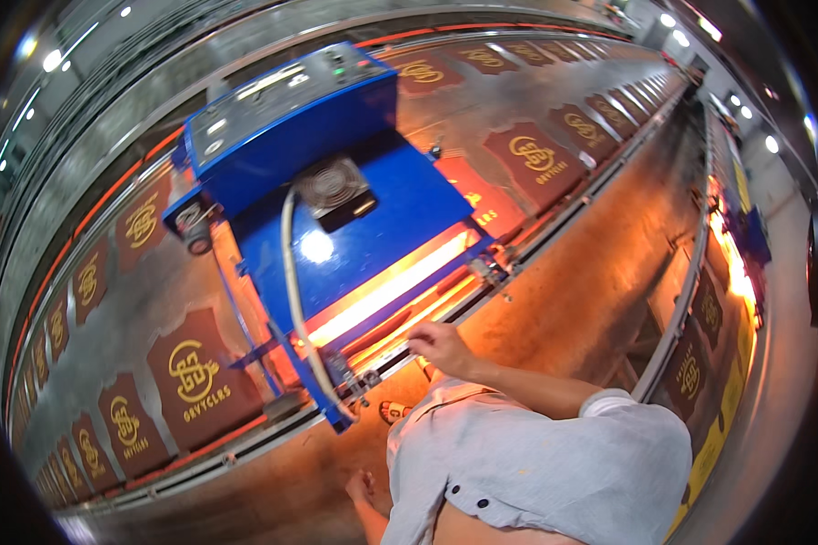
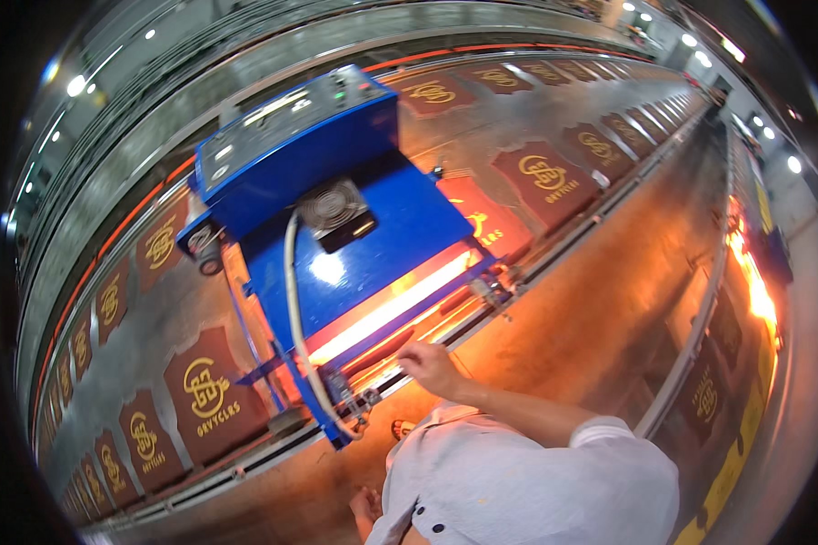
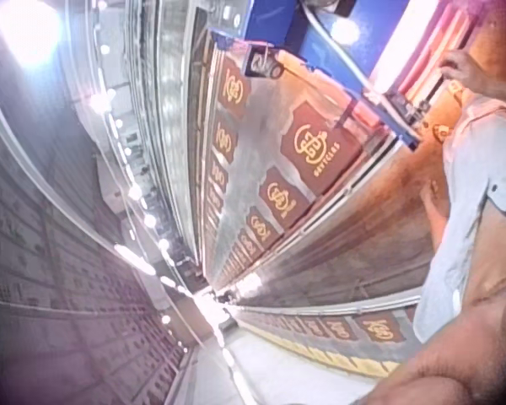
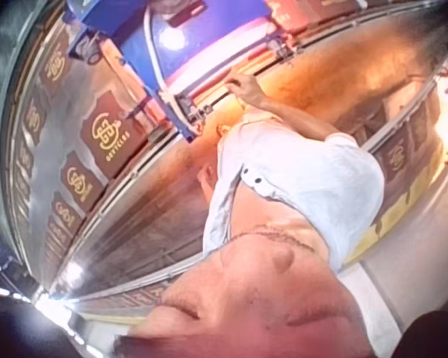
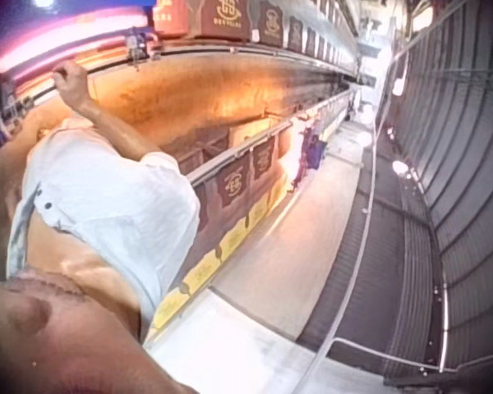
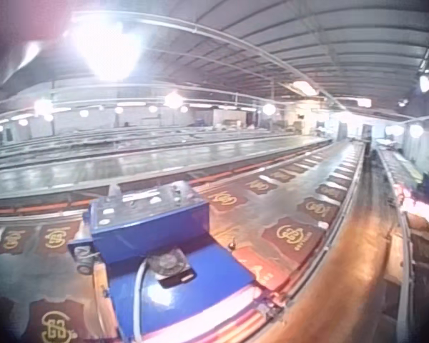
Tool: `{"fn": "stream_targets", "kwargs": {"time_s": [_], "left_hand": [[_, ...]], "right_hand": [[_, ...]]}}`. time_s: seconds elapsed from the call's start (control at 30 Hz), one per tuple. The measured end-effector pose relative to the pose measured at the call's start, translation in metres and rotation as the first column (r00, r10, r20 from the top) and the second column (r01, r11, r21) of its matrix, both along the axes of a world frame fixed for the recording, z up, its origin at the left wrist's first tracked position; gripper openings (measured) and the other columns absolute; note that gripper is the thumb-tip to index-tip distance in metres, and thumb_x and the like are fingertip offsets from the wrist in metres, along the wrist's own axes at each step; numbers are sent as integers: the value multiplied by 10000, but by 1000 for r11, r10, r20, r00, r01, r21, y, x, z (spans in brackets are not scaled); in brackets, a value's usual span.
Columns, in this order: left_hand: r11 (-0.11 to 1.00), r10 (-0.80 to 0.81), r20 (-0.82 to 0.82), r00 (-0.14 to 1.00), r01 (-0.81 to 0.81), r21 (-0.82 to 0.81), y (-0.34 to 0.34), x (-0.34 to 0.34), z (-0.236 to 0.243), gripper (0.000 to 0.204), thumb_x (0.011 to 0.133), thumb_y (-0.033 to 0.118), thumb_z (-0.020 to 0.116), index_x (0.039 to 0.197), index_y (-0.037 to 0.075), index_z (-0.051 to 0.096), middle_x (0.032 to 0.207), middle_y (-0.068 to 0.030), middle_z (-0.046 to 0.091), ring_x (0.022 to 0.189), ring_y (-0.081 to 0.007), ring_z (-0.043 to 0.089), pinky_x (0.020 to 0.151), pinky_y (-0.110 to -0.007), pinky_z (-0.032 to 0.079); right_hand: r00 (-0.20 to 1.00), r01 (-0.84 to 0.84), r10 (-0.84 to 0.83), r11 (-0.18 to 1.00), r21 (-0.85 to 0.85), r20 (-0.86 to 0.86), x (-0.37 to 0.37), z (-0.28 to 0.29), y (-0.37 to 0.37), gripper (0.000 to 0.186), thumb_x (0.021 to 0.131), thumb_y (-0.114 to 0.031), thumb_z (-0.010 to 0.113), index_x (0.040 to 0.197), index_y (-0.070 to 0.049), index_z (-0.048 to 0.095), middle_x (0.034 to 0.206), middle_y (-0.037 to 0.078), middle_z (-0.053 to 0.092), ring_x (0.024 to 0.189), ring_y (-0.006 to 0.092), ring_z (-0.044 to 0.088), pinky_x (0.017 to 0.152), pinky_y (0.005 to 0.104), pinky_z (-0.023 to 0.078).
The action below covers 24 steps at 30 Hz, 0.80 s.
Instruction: The person applies yellow ink to a screen printing frame and pulls it across a maroon t-shirt on a conveyor. They then operate a curing machine and use a small tool to remove excess ink from the printed logo on the shirt.
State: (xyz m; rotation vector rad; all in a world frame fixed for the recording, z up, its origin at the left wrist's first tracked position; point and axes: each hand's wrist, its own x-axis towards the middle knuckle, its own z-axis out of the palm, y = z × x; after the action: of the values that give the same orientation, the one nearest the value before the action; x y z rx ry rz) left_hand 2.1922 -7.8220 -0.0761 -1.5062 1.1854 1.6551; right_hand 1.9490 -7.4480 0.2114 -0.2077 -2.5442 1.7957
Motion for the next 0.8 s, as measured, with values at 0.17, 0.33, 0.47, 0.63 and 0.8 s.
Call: {"fn": "stream_targets", "kwargs": {"time_s": [0.17, 0.33, 0.47, 0.63, 0.8], "left_hand": [[980, -185, 92, 978, 190, -53, 93, -5, 72, 260, 944, 221, 544, 753, 44, 544, 633, -69, 601, 434, -146, 511, 335, -240, 316], [989, 144, 95, 985, -140, -49, 120, 25, 52, 224, 944, 209, 537, 805, 35, 564, 642, -94, 625, 437, -174, 533, 364, -262, 371], [951, 85, -103, 991, -112, -288, 113, 22, 71, 199, 919, 175, 565, 944, -13, 625, 664, -118, 653, 489, -185, 595, 413, -286, 426], [944, -171, -476, 863, 5, -330, 171, -69, 166, 259, 886, 56, 569, 1102, -79, 616, 668, -105, 654, 530, -145, 601, 489, -247, 452], [946, -199, -633, 748, -22, -324, 220, -136, 242, 291, 885, 12, 571, 1156, -90, 599, 734, -94, 661, 632, -121, 593, 626, -226, 499]], "right_hand": [[991, -69, 81, 992, 108, -107, -15, 10, 38, 87, 842, -44, 622, 907, 11, 641, 851, 120, 630, 780, 228, 655, 688, 328, 532], [981, -126, 140, 986, 109, -133, -26, 7, 67, 79, 827, -16, 649, 897, 17, 630, 843, 98, 625, 769, 195, 644, 667, 311, 522], [954, -210, 232, 969, 128, -188, -34, 16, 83, 87, 839, -62, 672, 899, 1, 666, 844, 86, 643, 758, 185, 637, 655, 302, 510], [980, -196, 197, 980, -35, 0, -40, 30, 137, 140, 863, -117, 659, 944, -9, 693, 856, 99, 671, 787, 198, 647, 672, 318, 511], [974, -207, 212, 976, 62, -77, -32, 24, 172, 155, 865, -134, 647, 934, -1, 688, 866, 104, 685, 804, 227, 657, 707, 339, 516]]}}
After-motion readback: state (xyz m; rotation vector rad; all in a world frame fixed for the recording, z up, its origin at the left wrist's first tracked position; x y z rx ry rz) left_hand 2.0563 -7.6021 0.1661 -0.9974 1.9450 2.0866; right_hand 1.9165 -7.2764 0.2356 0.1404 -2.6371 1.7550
